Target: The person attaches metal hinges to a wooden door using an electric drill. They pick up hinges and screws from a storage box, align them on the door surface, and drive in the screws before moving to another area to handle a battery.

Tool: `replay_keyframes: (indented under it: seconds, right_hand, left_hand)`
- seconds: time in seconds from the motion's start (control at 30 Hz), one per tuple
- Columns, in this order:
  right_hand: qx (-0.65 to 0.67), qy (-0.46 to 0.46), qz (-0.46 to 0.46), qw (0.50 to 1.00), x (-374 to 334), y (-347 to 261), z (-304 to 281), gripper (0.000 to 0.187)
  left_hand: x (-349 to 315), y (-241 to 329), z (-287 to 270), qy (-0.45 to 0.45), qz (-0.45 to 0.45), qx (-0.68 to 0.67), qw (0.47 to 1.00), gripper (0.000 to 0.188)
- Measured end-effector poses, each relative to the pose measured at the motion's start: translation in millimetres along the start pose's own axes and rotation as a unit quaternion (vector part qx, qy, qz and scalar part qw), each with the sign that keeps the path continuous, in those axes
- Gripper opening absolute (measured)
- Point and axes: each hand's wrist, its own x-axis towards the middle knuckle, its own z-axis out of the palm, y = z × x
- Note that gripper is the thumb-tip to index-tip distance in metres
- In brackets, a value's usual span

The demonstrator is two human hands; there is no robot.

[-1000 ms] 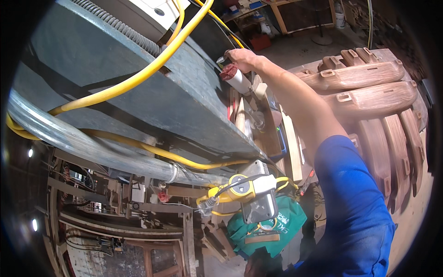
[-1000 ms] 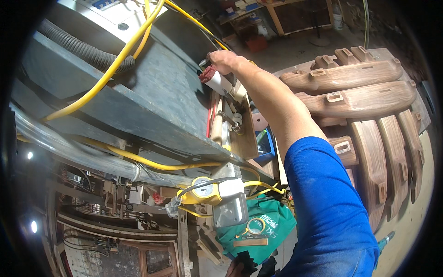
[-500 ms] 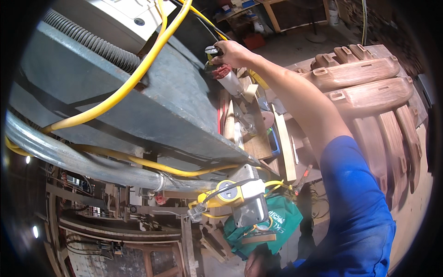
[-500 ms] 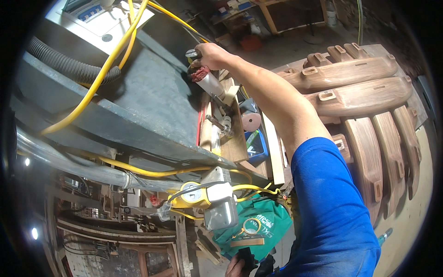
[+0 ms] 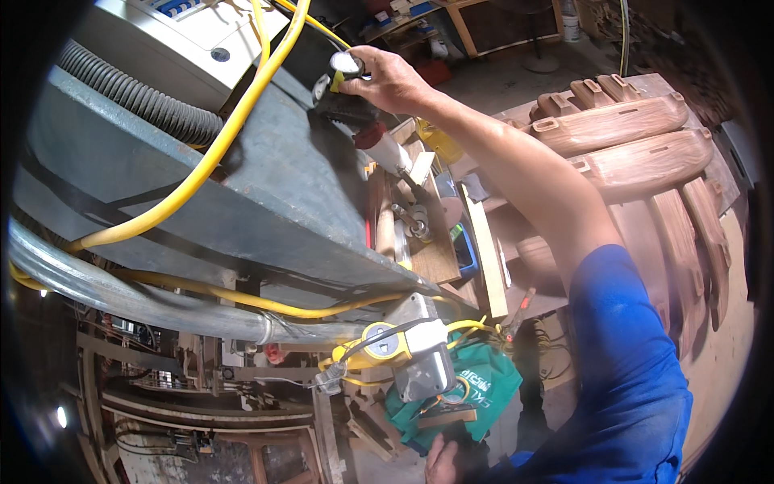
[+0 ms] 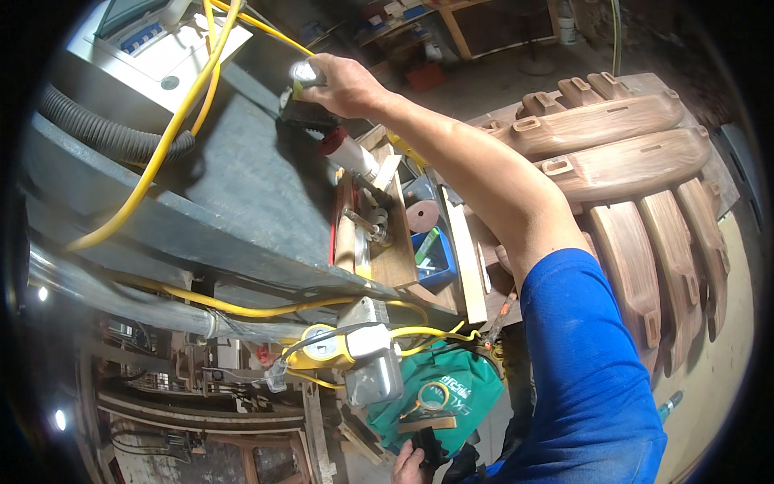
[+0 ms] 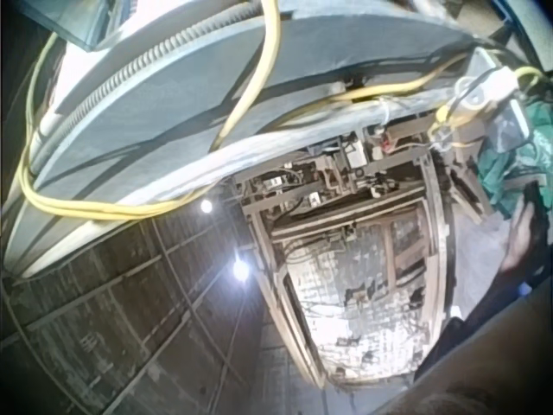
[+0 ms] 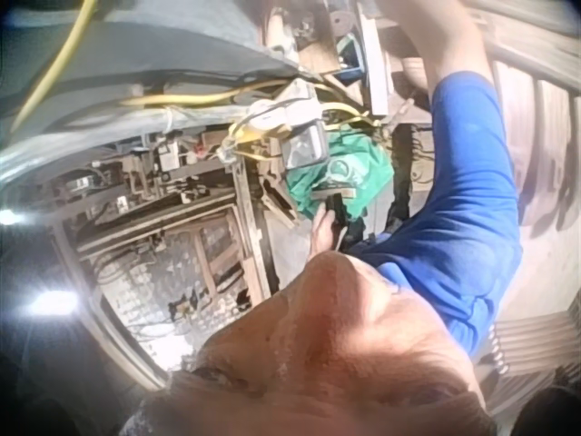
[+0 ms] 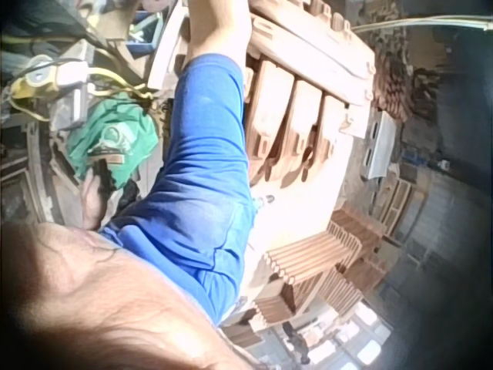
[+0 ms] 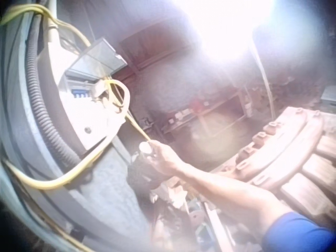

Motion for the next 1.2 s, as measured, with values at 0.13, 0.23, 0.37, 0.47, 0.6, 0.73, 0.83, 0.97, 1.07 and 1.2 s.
replay_keyframes:
  seconds: [0.13,0.23,0.37,0.47,0.6,0.73,0.83,0.97,1.07,1.2]
  right_hand:
    - [0.153,0.084,-0.038,0.984,7,19,-2,0.051]
    - [0.250,0.110,0.007,0.962,3,3,-15,0.049]
    - [0.393,0.147,0.013,0.908,-7,4,-45,0.036]
    - [0.497,0.118,0.033,0.859,-24,8,-73,0.031]
    - [0.547,0.081,0.089,0.829,-58,1,-107,0.025]
    - [0.602,0.024,0.084,0.794,-90,-44,-135,0.027]
    - [0.564,-0.041,0.068,0.822,-120,-49,-182,0.035]
    - [0.521,-0.114,0.074,0.842,-164,-39,-176,0.042]
    - [0.483,-0.131,0.079,0.862,-204,-54,-181,0.058]
    - [0.477,-0.201,0.112,0.848,-234,-73,-200,0.073]
  left_hand:
    - [-16,35,37,-0.070,0.044,-0.035,0.996,0.046]
    - [-39,75,71,-0.073,0.046,-0.040,0.996,0.047]
    - [-26,71,53,-0.117,0.248,0.400,0.874,0.056]
    - [-15,68,66,-0.165,0.047,0.044,0.984,0.051]
    - [-4,77,69,-0.352,0.153,0.089,0.919,0.040]
    - [-6,98,100,-0.388,0.093,0.012,0.917,0.046]
    - [0,111,132,-0.455,0.083,-0.006,0.887,0.046]
    - [10,119,158,-0.482,0.013,-0.096,0.871,0.058]
    - [12,129,193,-0.483,-0.069,-0.126,0.864,0.078]
    - [12,152,247,-0.515,-0.144,-0.188,0.824,0.091]
